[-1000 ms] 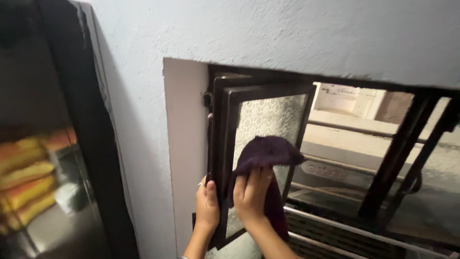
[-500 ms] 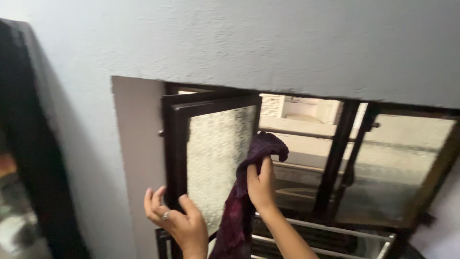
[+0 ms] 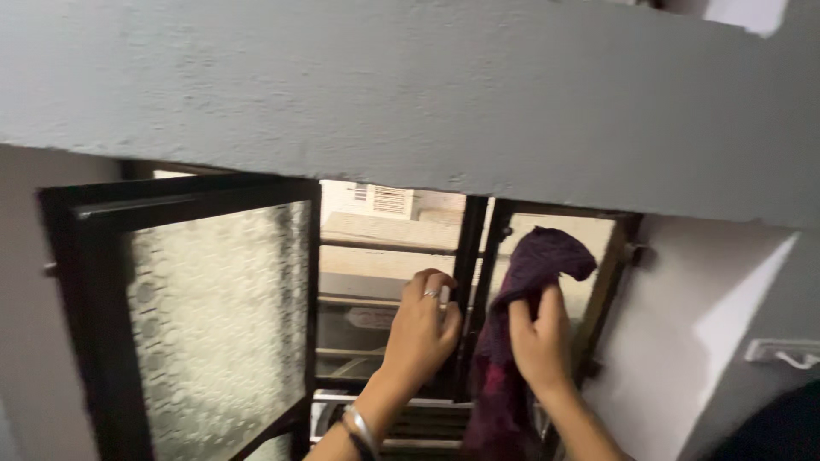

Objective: The person wipes the metal frame and textured glass of a window using a dark cloth. They systematically clean the top, sides, and lower sections of the frame and glass panes.

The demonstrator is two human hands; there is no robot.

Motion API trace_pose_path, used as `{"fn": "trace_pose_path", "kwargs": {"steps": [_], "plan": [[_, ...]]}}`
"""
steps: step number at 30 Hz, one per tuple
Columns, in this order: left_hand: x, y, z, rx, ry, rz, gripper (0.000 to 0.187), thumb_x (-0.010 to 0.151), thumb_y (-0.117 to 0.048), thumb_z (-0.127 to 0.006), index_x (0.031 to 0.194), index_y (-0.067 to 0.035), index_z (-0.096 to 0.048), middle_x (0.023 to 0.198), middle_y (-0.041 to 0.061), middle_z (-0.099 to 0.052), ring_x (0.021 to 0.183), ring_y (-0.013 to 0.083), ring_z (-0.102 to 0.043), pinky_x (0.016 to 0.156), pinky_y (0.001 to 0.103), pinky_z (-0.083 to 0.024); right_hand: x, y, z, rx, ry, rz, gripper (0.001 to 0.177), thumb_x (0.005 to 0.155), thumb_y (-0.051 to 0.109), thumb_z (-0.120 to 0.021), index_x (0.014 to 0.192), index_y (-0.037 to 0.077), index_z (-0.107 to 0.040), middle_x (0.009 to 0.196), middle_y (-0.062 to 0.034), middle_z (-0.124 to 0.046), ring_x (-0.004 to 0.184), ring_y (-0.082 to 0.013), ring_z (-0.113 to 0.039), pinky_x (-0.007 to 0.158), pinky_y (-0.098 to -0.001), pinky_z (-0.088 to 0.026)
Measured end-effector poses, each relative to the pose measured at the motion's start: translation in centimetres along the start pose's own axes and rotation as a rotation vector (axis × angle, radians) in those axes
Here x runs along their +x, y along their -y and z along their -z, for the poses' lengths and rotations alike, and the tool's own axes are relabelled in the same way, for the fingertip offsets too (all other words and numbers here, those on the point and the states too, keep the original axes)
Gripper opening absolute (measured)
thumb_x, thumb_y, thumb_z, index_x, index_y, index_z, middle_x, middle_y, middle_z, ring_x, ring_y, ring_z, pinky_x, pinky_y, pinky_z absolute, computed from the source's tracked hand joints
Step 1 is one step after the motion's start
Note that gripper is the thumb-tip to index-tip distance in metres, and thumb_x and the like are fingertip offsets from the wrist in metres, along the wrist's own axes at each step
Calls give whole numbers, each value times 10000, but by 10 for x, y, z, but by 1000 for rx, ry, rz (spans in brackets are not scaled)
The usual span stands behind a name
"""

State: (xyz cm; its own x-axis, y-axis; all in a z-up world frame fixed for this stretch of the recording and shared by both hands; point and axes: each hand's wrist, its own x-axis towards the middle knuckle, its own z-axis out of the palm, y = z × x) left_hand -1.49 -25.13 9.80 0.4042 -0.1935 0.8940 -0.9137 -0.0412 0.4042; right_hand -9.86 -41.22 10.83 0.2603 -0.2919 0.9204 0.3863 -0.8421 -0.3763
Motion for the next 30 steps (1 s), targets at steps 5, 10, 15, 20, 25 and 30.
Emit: {"fn": "trace_pose_path", "kwargs": {"steps": [5,10,15,20,25,30], "plan": [[41,12,-76,110,143,148,524,882,-207,-701,1338,-30,-515,1311,211,-550,1228,425,-522,1026,500,-452,12,-36,61,-28,1,-75,286,951,67,-591,1213,-45,-565,1096,-162,-688,1015,-275,-658,942,-356,-503],[89,29,-126,252,270,418,837,884,-303,-733,1510,-14,-258,1451,236,-430,1365,404,-417,1065,480,-446,21,-54,99,-42,8,-8,317,924,43,-580,1228,-47,-567,1134,-154,-685,1071,-264,-661,968,-360,-484],[96,41,-150,269,275,334,893,917,-273,-699,1568,14,-160,1454,245,-464,1305,399,-512,1035,456,-497,23,-72,118,-64,46,2,313,914,41,-592,1215,-45,-586,1127,-152,-683,1062,-258,-665,970,-361,-490],[95,44,-151,420,359,407,500,982,-179,-647,1403,28,-473,1249,223,-662,1115,361,-703,895,390,-620,20,-92,105,-14,64,-23,302,916,40,-582,1208,-35,-586,1120,-146,-687,1060,-256,-672,969,-363,-499],[91,38,-150,396,306,438,395,946,-117,-666,1304,6,-551,1183,194,-690,1084,360,-703,871,424,-602,11,-97,84,-2,61,-11,275,890,26,-602,1158,-34,-578,1075,-154,-663,1009,-285,-653,935,-382,-499],[93,32,-149,391,275,437,480,908,-120,-697,1338,-28,-507,1218,192,-659,1122,380,-662,894,450,-574,28,-99,73,-69,39,69,258,887,64,-623,1131,-16,-591,1130,-172,-649,1068,-320,-640,972,-400,-485]]}}
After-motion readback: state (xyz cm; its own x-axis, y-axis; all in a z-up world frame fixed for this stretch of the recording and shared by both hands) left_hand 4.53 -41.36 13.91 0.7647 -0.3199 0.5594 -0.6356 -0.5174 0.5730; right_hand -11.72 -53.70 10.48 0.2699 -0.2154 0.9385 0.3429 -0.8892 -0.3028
